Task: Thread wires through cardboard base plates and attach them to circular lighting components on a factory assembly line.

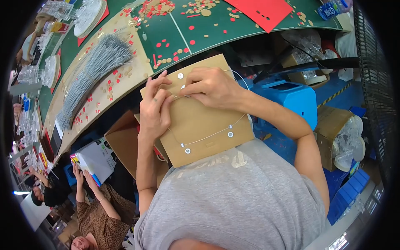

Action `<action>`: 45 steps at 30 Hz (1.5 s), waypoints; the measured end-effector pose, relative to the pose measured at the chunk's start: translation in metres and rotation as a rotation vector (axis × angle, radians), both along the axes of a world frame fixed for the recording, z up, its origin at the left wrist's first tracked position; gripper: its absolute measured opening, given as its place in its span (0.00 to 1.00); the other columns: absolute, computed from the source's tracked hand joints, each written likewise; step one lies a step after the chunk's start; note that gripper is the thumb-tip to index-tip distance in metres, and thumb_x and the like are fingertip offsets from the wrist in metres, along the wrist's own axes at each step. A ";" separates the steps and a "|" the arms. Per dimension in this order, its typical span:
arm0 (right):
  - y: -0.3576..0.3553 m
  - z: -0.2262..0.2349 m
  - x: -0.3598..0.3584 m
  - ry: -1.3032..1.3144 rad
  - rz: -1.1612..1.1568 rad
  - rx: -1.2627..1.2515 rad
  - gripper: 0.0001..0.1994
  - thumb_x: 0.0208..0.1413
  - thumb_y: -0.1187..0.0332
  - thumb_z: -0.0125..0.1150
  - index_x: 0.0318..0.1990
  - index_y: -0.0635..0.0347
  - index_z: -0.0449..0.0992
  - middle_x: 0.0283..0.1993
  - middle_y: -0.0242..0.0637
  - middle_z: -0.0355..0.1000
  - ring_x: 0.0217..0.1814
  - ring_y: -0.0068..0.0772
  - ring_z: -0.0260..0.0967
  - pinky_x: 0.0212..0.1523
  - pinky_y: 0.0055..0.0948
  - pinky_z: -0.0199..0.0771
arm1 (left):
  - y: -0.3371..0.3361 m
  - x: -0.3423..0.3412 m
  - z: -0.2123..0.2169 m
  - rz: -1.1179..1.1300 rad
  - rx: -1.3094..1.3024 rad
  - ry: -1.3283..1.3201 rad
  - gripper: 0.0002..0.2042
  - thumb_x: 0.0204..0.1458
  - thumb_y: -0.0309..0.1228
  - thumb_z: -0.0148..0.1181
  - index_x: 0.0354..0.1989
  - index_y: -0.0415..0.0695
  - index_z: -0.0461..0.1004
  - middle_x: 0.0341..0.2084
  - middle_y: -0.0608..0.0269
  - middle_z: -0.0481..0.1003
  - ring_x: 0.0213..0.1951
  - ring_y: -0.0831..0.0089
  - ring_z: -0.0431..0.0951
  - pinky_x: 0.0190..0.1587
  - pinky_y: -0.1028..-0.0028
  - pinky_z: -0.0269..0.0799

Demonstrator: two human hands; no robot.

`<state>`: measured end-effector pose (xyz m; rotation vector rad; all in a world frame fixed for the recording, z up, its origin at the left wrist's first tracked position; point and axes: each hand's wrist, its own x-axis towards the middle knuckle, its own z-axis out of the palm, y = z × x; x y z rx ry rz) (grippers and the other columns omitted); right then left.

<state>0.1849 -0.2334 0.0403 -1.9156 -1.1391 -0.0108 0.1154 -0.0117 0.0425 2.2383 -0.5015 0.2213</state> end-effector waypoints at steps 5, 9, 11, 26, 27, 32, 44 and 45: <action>0.003 -0.003 0.000 0.015 -0.058 0.006 0.13 0.46 0.81 0.70 0.40 0.56 0.87 0.33 0.35 0.78 0.33 0.34 0.75 0.32 0.31 0.76 | 0.003 -0.018 -0.009 0.323 -0.321 0.025 0.25 0.51 0.23 0.65 0.60 0.39 0.67 0.64 0.48 0.68 0.71 0.48 0.62 0.73 0.55 0.52; 0.006 -0.003 0.000 0.014 -0.046 0.041 0.15 0.44 0.82 0.70 0.41 0.56 0.87 0.31 0.34 0.77 0.31 0.33 0.74 0.31 0.30 0.75 | -0.003 -0.024 -0.017 0.388 -0.712 0.443 0.35 0.55 0.26 0.64 0.72 0.41 0.59 0.66 0.51 0.65 0.67 0.62 0.66 0.69 0.65 0.59; 0.009 -0.002 0.000 -0.099 -0.029 0.013 0.13 0.43 0.80 0.70 0.39 0.58 0.86 0.28 0.35 0.73 0.30 0.35 0.72 0.30 0.34 0.75 | -0.006 -0.023 -0.017 0.440 -0.788 0.485 0.34 0.55 0.27 0.64 0.72 0.41 0.60 0.65 0.52 0.66 0.65 0.64 0.67 0.68 0.66 0.61; 0.022 0.008 0.003 -0.505 0.235 -0.241 0.21 0.45 0.70 0.61 0.50 0.63 0.81 0.35 0.37 0.66 0.42 0.39 0.70 0.44 0.36 0.77 | -0.008 -0.032 -0.026 0.353 -0.929 0.359 0.37 0.53 0.18 0.53 0.75 0.39 0.54 0.64 0.50 0.68 0.63 0.67 0.71 0.65 0.67 0.65; 0.021 0.010 0.004 -0.504 0.237 -0.242 0.21 0.45 0.70 0.61 0.50 0.63 0.81 0.35 0.37 0.66 0.42 0.39 0.70 0.44 0.36 0.77 | -0.008 -0.032 -0.028 0.339 -0.962 0.370 0.37 0.53 0.17 0.52 0.75 0.38 0.54 0.63 0.50 0.68 0.62 0.67 0.71 0.64 0.67 0.66; 0.016 0.015 0.012 -0.518 0.320 -0.340 0.24 0.47 0.68 0.59 0.55 0.63 0.79 0.37 0.38 0.65 0.48 0.42 0.70 0.51 0.39 0.77 | -0.007 -0.031 -0.029 0.323 -0.977 0.376 0.37 0.53 0.15 0.52 0.75 0.38 0.53 0.63 0.50 0.68 0.61 0.67 0.72 0.64 0.68 0.66; 0.025 0.020 0.019 -0.607 0.420 -0.351 0.25 0.47 0.69 0.60 0.55 0.69 0.77 0.33 0.37 0.62 0.43 0.40 0.69 0.49 0.38 0.76 | -0.011 -0.030 -0.024 0.361 -0.896 0.339 0.36 0.52 0.15 0.51 0.74 0.38 0.55 0.61 0.50 0.71 0.60 0.66 0.74 0.63 0.68 0.68; 0.025 0.019 0.018 -0.610 0.418 -0.353 0.25 0.47 0.69 0.60 0.55 0.69 0.77 0.33 0.37 0.62 0.43 0.40 0.69 0.49 0.38 0.76 | -0.010 -0.030 -0.025 0.361 -0.873 0.339 0.36 0.52 0.15 0.51 0.74 0.38 0.55 0.60 0.50 0.71 0.59 0.66 0.74 0.63 0.68 0.68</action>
